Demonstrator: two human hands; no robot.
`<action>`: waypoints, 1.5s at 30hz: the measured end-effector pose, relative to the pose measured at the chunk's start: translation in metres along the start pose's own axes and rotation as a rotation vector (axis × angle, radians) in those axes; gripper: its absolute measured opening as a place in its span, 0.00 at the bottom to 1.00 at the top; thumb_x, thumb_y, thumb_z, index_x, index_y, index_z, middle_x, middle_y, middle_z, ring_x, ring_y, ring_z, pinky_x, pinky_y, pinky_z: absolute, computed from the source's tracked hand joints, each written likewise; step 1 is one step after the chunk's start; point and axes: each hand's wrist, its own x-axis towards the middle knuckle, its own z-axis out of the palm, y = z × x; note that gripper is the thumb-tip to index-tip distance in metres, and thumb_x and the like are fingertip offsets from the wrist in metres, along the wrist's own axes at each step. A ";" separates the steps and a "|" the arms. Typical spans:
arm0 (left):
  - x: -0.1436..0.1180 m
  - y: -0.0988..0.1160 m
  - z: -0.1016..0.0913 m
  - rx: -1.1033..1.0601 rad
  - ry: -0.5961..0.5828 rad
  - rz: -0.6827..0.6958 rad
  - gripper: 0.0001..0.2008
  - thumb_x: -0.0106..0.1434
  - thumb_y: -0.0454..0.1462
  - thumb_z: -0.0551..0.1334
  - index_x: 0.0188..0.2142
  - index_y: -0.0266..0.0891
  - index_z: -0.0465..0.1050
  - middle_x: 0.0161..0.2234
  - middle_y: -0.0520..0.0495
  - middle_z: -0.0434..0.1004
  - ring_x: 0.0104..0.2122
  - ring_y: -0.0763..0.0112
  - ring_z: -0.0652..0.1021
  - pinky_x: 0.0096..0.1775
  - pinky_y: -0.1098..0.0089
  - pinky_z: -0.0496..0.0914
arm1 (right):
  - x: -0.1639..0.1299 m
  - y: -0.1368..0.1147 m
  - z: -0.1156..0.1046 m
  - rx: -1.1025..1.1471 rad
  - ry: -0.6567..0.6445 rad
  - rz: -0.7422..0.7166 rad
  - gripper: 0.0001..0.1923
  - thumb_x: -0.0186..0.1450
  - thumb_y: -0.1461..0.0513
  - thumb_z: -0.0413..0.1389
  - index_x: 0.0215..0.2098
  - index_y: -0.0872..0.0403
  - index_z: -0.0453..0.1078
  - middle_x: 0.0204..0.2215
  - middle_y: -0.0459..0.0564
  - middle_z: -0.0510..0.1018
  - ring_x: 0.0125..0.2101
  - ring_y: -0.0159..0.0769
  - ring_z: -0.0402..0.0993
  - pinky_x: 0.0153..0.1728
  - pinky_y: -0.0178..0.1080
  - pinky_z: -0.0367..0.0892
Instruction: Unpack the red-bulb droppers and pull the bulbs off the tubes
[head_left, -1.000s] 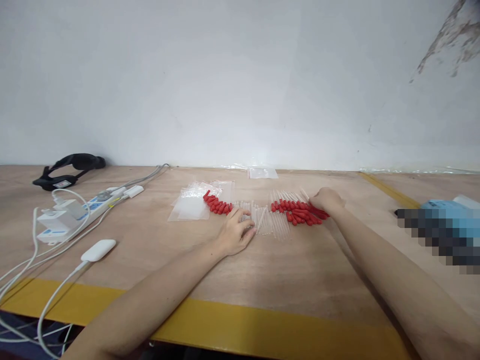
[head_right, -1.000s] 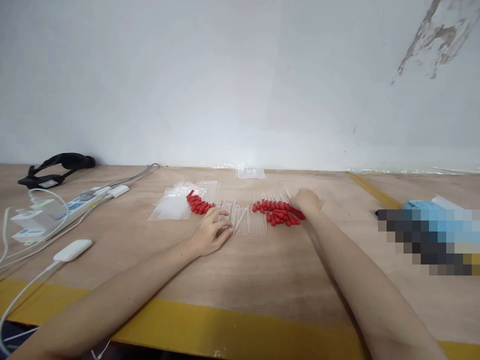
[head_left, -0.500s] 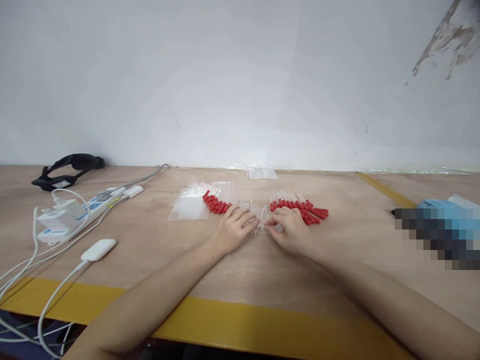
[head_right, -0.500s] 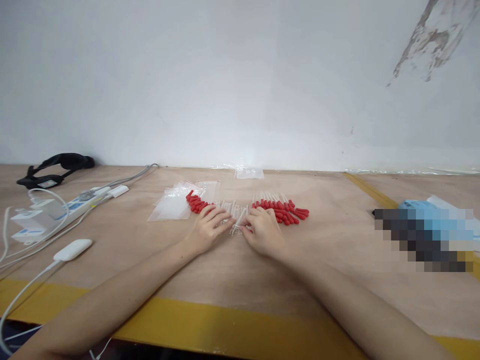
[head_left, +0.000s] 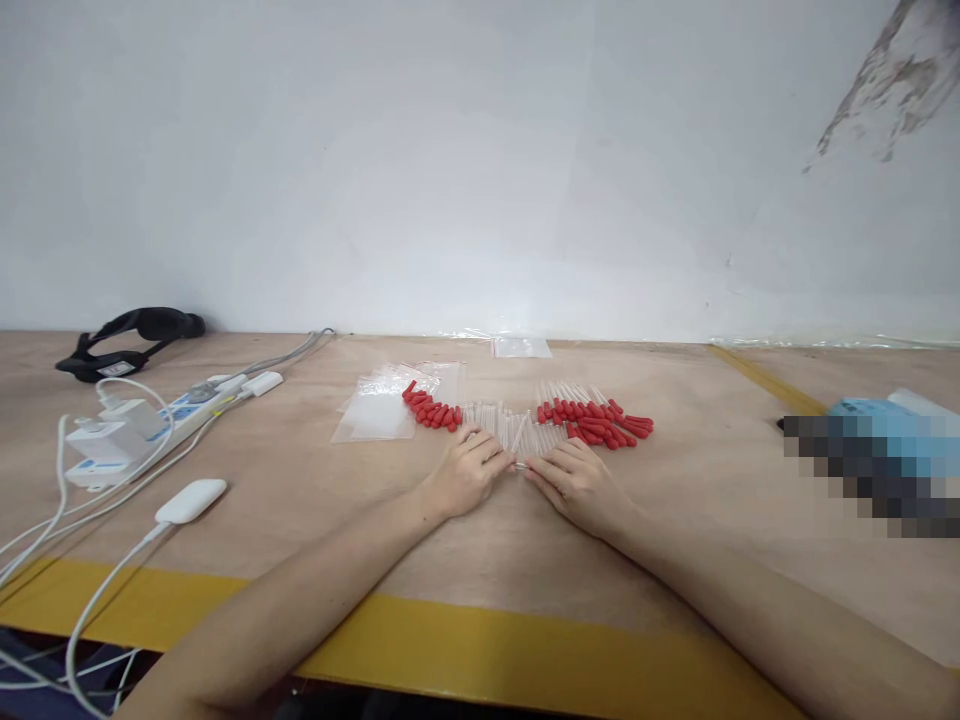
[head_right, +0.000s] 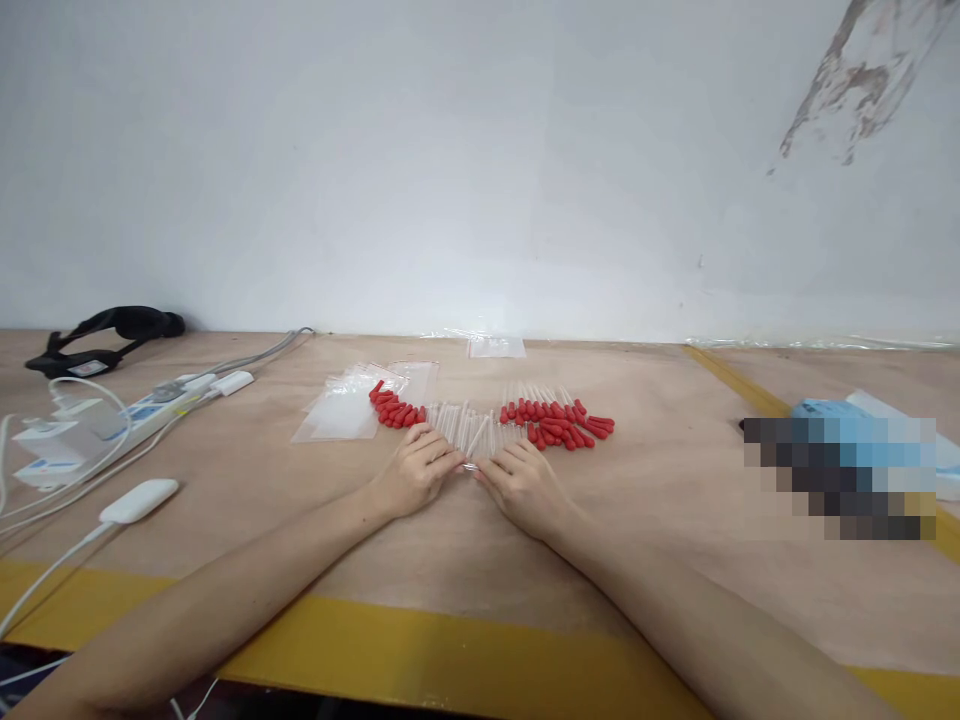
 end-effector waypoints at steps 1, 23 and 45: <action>0.000 0.000 0.000 -0.013 -0.004 -0.005 0.09 0.64 0.34 0.52 0.31 0.36 0.69 0.23 0.50 0.69 0.28 0.72 0.68 0.38 0.66 0.60 | 0.000 0.000 0.000 0.002 0.003 -0.009 0.07 0.62 0.63 0.51 0.33 0.57 0.70 0.22 0.47 0.71 0.25 0.30 0.61 0.30 0.35 0.54; -0.004 0.006 -0.005 -0.159 0.025 -0.130 0.08 0.63 0.34 0.52 0.33 0.35 0.70 0.25 0.48 0.70 0.28 0.71 0.67 0.34 0.68 0.60 | 0.001 0.011 -0.016 -0.114 0.042 -0.257 0.09 0.62 0.71 0.47 0.38 0.60 0.67 0.22 0.48 0.70 0.26 0.31 0.63 0.30 0.38 0.60; 0.020 -0.022 0.017 -0.086 -0.087 -0.421 0.15 0.57 0.27 0.50 0.40 0.37 0.69 0.32 0.48 0.63 0.28 0.72 0.67 0.30 0.71 0.65 | -0.029 0.121 -0.031 0.046 -0.011 0.938 0.15 0.57 0.60 0.49 0.38 0.56 0.72 0.31 0.52 0.76 0.26 0.33 0.70 0.30 0.36 0.65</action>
